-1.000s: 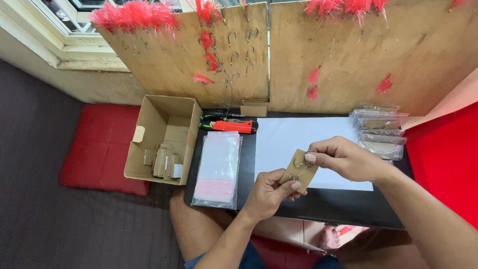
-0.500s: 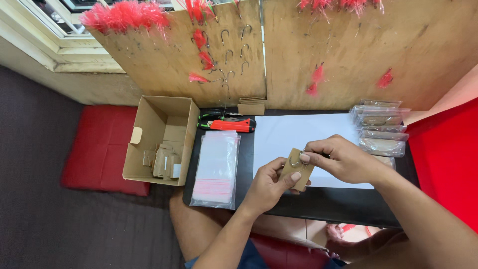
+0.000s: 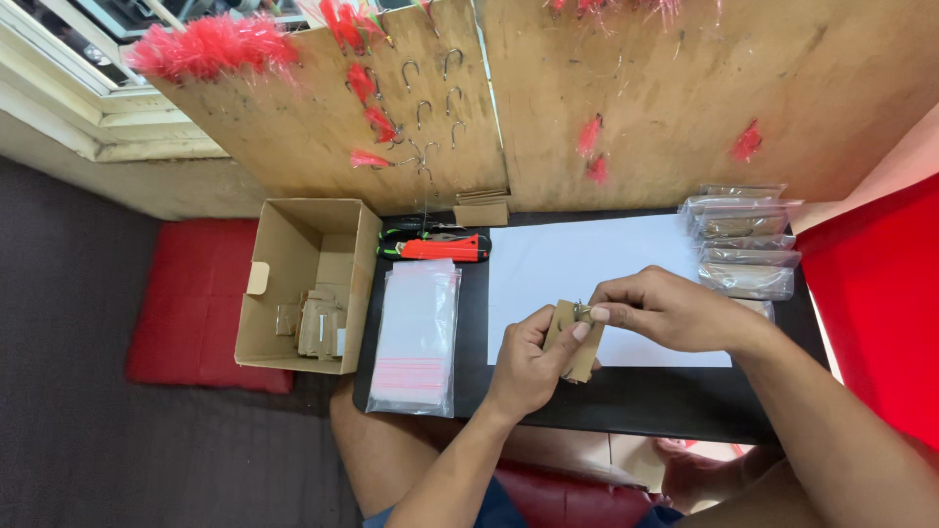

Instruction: The person wraps several fishing hooks onto a piece of cardboard and then places the cardboard inside a small plastic bag, sealing it by hand.

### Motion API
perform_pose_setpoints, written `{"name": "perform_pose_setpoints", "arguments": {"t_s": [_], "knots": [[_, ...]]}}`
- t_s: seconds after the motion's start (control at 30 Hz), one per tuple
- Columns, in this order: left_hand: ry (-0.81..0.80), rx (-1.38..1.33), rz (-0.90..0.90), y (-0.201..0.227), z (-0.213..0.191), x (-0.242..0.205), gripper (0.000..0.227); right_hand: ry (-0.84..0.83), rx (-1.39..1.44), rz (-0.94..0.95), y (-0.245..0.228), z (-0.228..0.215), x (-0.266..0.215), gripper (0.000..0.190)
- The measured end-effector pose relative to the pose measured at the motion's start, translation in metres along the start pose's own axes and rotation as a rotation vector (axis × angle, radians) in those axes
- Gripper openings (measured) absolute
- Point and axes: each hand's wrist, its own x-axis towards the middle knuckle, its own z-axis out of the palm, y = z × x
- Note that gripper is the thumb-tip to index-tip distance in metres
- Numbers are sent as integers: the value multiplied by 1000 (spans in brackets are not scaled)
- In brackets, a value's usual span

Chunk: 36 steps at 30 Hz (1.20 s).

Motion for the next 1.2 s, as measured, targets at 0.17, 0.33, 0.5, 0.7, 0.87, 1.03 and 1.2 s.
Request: {"name": "perform_pose_setpoints", "arguments": {"t_s": [0.17, 0.33, 0.5, 0.7, 0.87, 1.03, 1.2], "knots": [[32, 19, -89, -2, 1, 4, 25, 89, -152, 8, 13, -24, -12, 13], [65, 29, -212, -10, 3, 1, 31, 162, -246, -6, 10, -25, -21, 12], [-14, -60, -234, -24, 5, -3, 28, 255, -271, -226, 9, -21, -22, 9], [38, -74, -177, -18, 5, -6, 37, 223, -282, -257, 6, -20, -20, 8], [88, -95, -165, -15, 5, -6, 36, 247, -274, -301, 9, -13, -21, 9], [92, -161, 83, 17, 20, -8, 28, 344, -78, -209, -5, -5, -19, 15], [112, -224, 118, 2, 17, -9, 28, 322, -47, -237, 9, 6, -14, 14]]}}
